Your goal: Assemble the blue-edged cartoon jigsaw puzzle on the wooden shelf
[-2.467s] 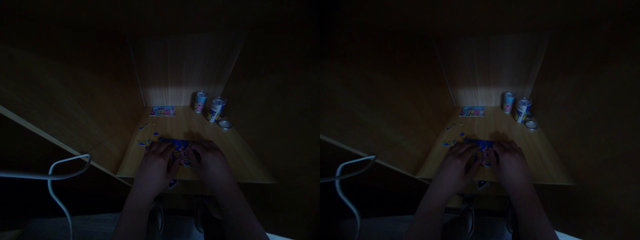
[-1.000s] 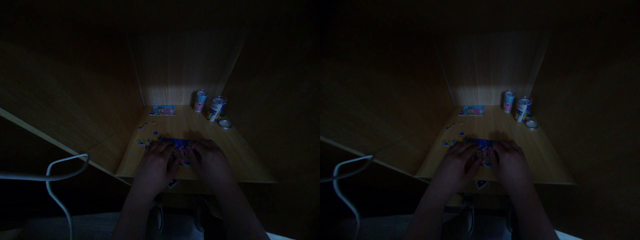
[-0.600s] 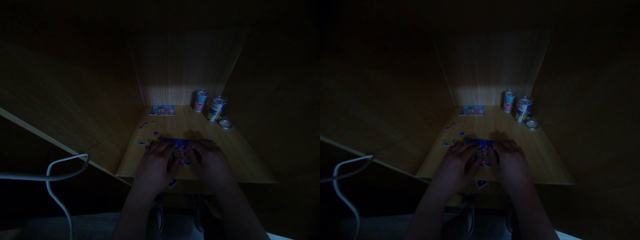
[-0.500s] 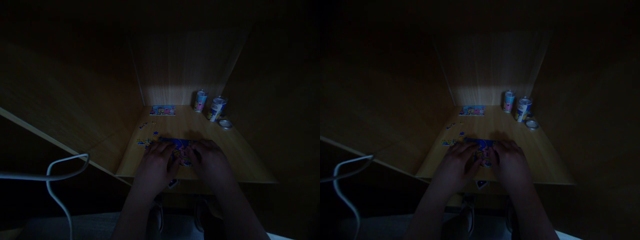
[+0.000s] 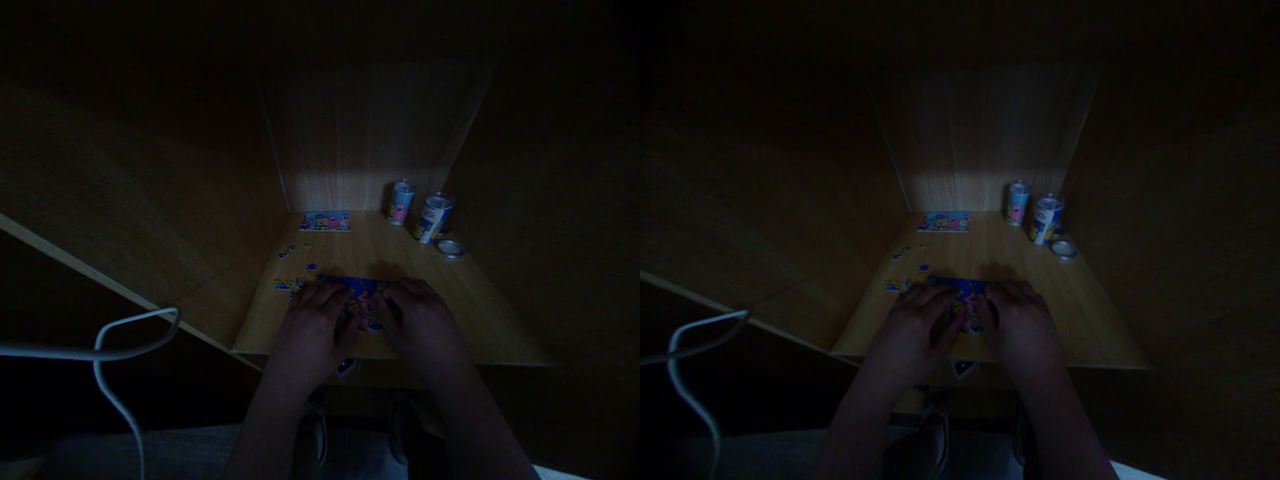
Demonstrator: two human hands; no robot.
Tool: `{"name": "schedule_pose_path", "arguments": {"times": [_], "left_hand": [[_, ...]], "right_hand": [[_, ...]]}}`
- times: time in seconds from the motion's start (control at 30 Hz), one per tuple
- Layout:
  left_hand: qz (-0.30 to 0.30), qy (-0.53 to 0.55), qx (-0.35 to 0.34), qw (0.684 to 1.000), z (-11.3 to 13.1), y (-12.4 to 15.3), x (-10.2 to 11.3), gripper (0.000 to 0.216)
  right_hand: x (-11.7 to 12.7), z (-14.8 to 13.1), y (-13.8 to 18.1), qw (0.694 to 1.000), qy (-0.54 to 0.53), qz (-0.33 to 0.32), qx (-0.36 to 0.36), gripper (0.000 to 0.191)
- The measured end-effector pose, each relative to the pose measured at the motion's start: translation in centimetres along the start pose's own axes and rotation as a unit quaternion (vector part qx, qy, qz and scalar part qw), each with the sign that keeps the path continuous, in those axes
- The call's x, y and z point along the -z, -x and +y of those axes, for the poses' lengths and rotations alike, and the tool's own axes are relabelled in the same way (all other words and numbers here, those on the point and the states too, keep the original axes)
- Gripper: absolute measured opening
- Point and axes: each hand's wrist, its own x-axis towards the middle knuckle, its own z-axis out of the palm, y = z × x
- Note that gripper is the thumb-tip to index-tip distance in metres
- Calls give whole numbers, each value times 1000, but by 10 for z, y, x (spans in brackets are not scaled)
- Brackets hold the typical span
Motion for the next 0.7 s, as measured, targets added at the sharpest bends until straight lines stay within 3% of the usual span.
{"name": "schedule_pose_path", "arguments": {"times": [0.7], "left_hand": [[-4,-8,6,1000,4,0,3,32]], "right_hand": [[1,-4,2,1000,0,-5,-6,24]]}}
